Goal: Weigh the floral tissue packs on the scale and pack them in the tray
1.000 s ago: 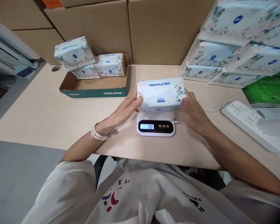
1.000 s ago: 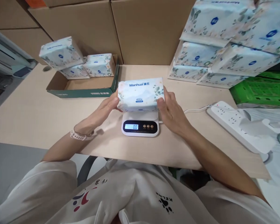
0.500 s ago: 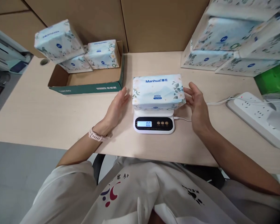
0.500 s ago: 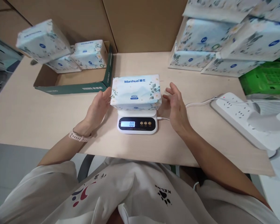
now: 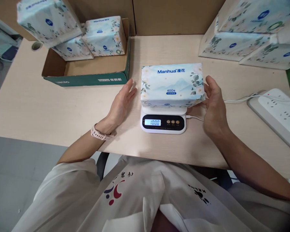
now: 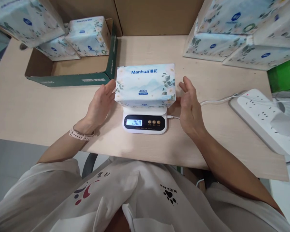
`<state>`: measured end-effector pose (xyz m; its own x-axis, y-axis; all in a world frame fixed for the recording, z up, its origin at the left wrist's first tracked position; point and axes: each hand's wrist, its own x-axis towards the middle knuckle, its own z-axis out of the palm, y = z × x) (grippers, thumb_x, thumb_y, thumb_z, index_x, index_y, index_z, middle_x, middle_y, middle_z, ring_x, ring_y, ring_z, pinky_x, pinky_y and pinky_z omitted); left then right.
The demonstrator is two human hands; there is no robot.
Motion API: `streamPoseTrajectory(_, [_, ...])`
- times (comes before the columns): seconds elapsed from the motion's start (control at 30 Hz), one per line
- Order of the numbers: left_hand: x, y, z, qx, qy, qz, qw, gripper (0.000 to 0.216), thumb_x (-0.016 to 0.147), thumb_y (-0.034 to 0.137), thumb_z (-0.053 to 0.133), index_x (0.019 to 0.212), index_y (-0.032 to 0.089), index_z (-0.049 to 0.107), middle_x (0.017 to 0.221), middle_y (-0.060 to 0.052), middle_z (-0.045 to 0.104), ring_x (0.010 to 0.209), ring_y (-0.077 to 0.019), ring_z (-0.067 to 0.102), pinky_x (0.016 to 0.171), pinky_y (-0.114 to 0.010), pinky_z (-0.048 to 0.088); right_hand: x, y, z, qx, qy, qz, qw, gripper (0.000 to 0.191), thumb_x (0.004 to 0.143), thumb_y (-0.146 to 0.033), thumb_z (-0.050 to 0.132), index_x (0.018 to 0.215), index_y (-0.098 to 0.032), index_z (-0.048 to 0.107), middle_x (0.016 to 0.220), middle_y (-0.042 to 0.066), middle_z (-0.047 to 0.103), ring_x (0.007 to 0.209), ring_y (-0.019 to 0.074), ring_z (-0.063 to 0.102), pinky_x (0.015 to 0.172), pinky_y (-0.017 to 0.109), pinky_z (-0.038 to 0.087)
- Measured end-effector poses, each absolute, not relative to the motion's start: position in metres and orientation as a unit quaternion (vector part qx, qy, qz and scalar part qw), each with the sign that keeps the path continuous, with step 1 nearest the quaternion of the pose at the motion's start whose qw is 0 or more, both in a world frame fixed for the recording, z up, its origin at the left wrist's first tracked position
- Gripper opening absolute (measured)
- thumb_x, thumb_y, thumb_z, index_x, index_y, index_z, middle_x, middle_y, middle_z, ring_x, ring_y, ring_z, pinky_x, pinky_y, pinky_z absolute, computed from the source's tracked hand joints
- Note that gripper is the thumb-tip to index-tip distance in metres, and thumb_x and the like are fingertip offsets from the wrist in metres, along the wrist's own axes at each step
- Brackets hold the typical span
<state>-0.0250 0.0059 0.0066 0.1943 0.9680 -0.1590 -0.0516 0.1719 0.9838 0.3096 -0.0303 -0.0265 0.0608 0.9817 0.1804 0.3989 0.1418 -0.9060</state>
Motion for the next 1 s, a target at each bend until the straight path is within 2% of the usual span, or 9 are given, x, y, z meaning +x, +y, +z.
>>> streamPoseTrajectory(0.47, [-0.022,0.002,0.013,0.504,0.479,0.410,0.591,0.088,0.101,0.083,0.042,0.173,0.032,0.038,0.190,0.005,0.016,0.177,-0.0322,-0.001,0.148,-0.049,0.010,0.310,-0.032,-0.027,-0.574,-0.614,0.303,0.449,0.070,0.106,-0.079,0.034,0.168,-0.046,0.042,0.172,0.002,0.055,0.164,0.0340,0.050,0.130,0.074,0.046])
streamPoseTrajectory(0.77, [-0.022,0.002,0.013,0.498,0.481,0.412,0.592,0.088,0.101,0.082,0.045,0.172,0.031,0.040,0.190,0.003,0.018,0.177,-0.0316,-0.001,0.147,-0.046,0.008,0.305,-0.031,-0.018,-0.571,-0.626,0.295,0.441,0.071,0.106,-0.080,0.031,0.167,-0.045,0.044,0.173,0.002,0.055,0.160,0.0349,0.055,0.126,0.074,0.050])
streamPoseTrajectory(0.87, [-0.022,0.003,0.013,0.496,0.480,0.416,0.592,0.090,0.101,0.082,0.045,0.173,0.028,0.038,0.190,0.000,0.018,0.177,-0.0333,-0.002,0.148,-0.046,0.008,0.304,-0.032,-0.017,-0.570,-0.626,0.297,0.441,0.075,0.104,-0.083,0.030,0.167,-0.045,0.045,0.172,0.002,0.055,0.159,0.0363,0.055,0.126,0.074,0.050])
streamPoseTrajectory(1.0, [-0.021,0.002,0.014,0.490,0.481,0.418,0.596,0.089,0.101,0.081,0.045,0.173,0.029,0.039,0.189,0.001,0.019,0.177,-0.0334,-0.001,0.148,-0.047,0.009,0.302,-0.035,-0.015,-0.575,-0.621,0.308,0.435,0.072,0.107,-0.079,0.030,0.169,-0.044,0.043,0.172,0.002,0.055,0.160,0.0353,0.054,0.130,0.071,0.047])
